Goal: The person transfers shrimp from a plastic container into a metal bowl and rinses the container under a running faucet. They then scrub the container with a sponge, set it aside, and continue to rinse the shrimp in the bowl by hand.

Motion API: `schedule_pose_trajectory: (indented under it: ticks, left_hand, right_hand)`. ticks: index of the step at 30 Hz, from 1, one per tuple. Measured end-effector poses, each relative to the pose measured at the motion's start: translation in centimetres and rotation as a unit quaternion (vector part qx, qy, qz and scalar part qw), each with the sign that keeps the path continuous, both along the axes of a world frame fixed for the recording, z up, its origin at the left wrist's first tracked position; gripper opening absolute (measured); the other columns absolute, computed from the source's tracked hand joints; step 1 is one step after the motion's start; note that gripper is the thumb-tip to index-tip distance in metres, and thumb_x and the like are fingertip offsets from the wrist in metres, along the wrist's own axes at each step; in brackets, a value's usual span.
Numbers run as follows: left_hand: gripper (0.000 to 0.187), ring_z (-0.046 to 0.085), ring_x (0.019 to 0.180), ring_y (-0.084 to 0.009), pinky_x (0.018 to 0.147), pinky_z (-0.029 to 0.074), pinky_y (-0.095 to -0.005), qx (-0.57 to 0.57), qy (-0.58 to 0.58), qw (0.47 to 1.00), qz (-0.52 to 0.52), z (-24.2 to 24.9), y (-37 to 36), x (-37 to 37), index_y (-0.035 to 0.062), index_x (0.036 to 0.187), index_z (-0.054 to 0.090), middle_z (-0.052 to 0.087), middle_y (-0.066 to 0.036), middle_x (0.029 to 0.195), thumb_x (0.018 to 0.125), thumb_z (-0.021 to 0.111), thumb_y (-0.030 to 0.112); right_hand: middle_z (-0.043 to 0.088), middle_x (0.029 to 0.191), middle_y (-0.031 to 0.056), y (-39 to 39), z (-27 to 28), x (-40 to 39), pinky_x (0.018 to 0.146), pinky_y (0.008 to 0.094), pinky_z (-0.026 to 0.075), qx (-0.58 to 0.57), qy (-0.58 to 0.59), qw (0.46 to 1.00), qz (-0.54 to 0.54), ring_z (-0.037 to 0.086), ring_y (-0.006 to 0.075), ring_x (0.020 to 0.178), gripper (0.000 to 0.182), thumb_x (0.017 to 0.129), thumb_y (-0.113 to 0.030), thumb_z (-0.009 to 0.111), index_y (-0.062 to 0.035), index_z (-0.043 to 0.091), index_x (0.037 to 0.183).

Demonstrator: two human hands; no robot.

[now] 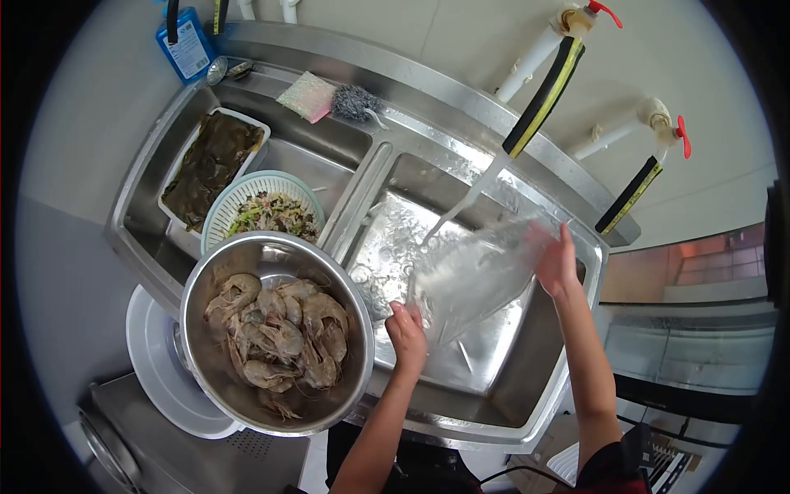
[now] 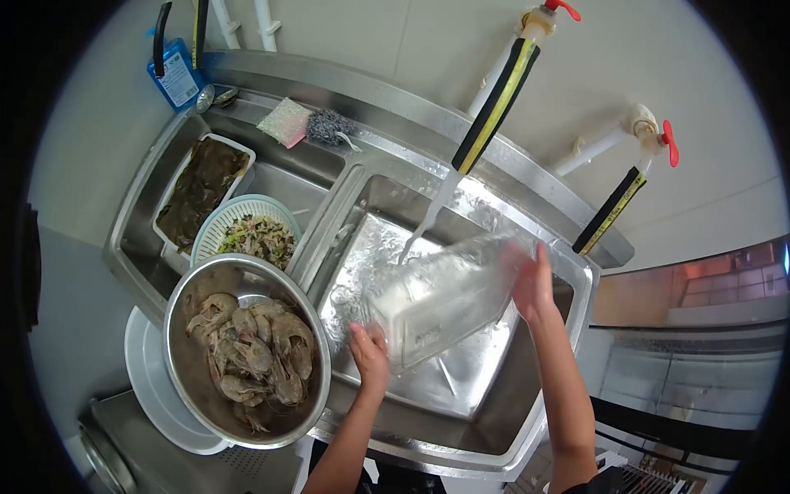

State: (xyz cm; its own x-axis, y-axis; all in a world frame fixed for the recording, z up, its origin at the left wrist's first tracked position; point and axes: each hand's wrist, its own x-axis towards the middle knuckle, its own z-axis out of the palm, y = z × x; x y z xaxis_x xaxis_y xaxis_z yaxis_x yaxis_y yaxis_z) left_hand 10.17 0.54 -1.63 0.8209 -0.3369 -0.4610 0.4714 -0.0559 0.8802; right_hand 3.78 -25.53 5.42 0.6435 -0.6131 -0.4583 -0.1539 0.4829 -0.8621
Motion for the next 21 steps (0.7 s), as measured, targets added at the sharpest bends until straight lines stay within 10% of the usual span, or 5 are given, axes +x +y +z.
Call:
schedule_pose_trajectory:
  ticks: [4, 7, 9, 19, 21]
  left_hand:
    - [0.053, 0.049, 0.080, -0.0211, 0.058, 0.041, -0.0333, 0.038, -0.181, 0.975, 0.122, 0.8, -2.1, 1.2, -0.0005, 0.085, 0.050, 0.051, -0.014, 0.083, 0.086, 0.020, 0.043]
    - [0.070, 0.037, 0.108, -0.0323, 0.087, 0.036, -0.0406, -0.235, 0.380, 0.891, 0.079, 1.8, -1.4, 2.7, 0.0056, 0.121, 0.028, 0.041, -0.016, 0.114, 0.076, 0.034, 0.059]
    - [0.075, 0.038, 0.108, -0.0375, 0.087, 0.035, -0.0450, -0.338, 0.391, 0.856, 0.008, 1.1, -1.2, 3.4, 0.0059, 0.125, 0.020, 0.036, -0.021, 0.120, 0.073, 0.039, 0.057]
    - [0.048, 0.050, 0.097, -0.0308, 0.076, 0.043, -0.0374, -0.198, 0.292, 0.933, -0.073, 3.1, -1.9, 0.5, 0.0007, 0.109, 0.034, 0.048, -0.017, 0.109, 0.062, 0.044, -0.003]
    - [0.044, 0.052, 0.094, -0.0284, 0.074, 0.043, -0.0334, -0.077, -0.069, 0.987, -0.125, 3.1, -2.1, -1.4, -0.0004, 0.106, 0.038, 0.050, -0.017, 0.105, 0.062, 0.041, -0.005]
  right_hand:
    - [0.053, 0.088, 0.0097, -0.4, -1.0, -2.4, 0.082, 0.0329, 0.033, 0.145, -0.193, 0.969, -0.061, 0.045, 0.0203, 0.097, 0.045, 0.083, -0.043, 0.036, -0.0008, 0.051, 0.090]
    - [0.055, 0.090, 0.0094, 0.1, -1.5, -3.0, 0.087, 0.0320, 0.031, 0.119, -0.317, 0.941, -0.006, 0.043, 0.0196, 0.102, 0.033, 0.083, -0.033, 0.043, -0.0014, 0.054, 0.085]
    - [0.052, 0.102, 0.0096, 1.3, -0.9, -3.0, 0.092, 0.0316, 0.028, 0.062, -0.187, 0.978, -0.074, 0.040, 0.0201, 0.108, 0.029, 0.082, -0.027, 0.046, -0.0010, 0.054, 0.092]
    - [0.038, 0.121, 0.0123, 1.6, -2.0, -9.4, 0.094, 0.0307, 0.026, -0.254, 0.161, 0.950, 0.085, 0.035, 0.0220, 0.113, 0.047, 0.080, -0.019, 0.051, -0.0044, 0.033, 0.121]
    - [0.047, 0.109, 0.0092, 3.5, -2.5, -11.7, 0.086, 0.0281, 0.033, -0.299, 0.170, 0.939, -0.001, 0.043, 0.0170, 0.101, 0.037, 0.080, -0.023, 0.051, -0.0061, 0.042, 0.113]
